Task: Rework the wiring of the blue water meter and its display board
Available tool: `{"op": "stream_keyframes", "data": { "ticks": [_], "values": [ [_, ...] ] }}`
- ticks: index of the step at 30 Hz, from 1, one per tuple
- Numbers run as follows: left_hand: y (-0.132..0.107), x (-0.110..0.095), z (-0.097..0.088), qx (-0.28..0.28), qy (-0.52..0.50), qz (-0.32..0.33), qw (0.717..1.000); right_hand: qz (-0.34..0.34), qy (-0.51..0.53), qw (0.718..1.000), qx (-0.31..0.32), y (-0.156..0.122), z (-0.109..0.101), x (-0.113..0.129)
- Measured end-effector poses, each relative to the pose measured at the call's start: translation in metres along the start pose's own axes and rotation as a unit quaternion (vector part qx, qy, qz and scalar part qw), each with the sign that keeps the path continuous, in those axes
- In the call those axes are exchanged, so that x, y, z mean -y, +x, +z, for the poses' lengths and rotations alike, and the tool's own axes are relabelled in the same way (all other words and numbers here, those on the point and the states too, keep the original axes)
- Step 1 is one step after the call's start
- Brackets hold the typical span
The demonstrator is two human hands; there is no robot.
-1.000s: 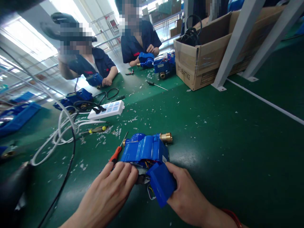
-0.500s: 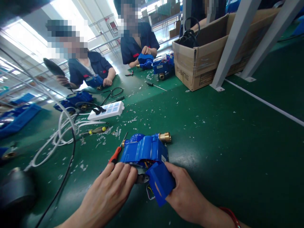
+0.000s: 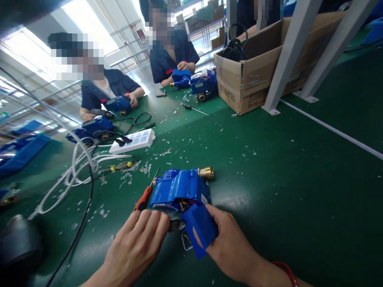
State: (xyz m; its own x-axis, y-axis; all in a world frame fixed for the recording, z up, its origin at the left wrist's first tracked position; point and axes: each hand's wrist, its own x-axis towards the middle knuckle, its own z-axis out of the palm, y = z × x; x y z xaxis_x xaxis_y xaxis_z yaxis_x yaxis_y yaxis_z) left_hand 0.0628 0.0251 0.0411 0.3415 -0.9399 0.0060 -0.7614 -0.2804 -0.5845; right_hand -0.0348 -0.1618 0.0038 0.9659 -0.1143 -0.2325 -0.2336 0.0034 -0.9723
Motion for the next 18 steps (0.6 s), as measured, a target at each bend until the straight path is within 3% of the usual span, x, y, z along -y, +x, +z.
{"op": "stream_keyframes", "data": {
  "ticks": [11,18],
  "values": [
    [-0.002,-0.007,0.009,-0.099,-0.029,-0.022,0.994,-0.001,0.005,1.0,-0.003,0.0,0.002,0.003],
    [-0.004,-0.011,0.014,-0.115,-0.054,-0.043,0.991,-0.011,0.032,0.999,0.008,-0.001,0.003,0.001]
  ]
}}
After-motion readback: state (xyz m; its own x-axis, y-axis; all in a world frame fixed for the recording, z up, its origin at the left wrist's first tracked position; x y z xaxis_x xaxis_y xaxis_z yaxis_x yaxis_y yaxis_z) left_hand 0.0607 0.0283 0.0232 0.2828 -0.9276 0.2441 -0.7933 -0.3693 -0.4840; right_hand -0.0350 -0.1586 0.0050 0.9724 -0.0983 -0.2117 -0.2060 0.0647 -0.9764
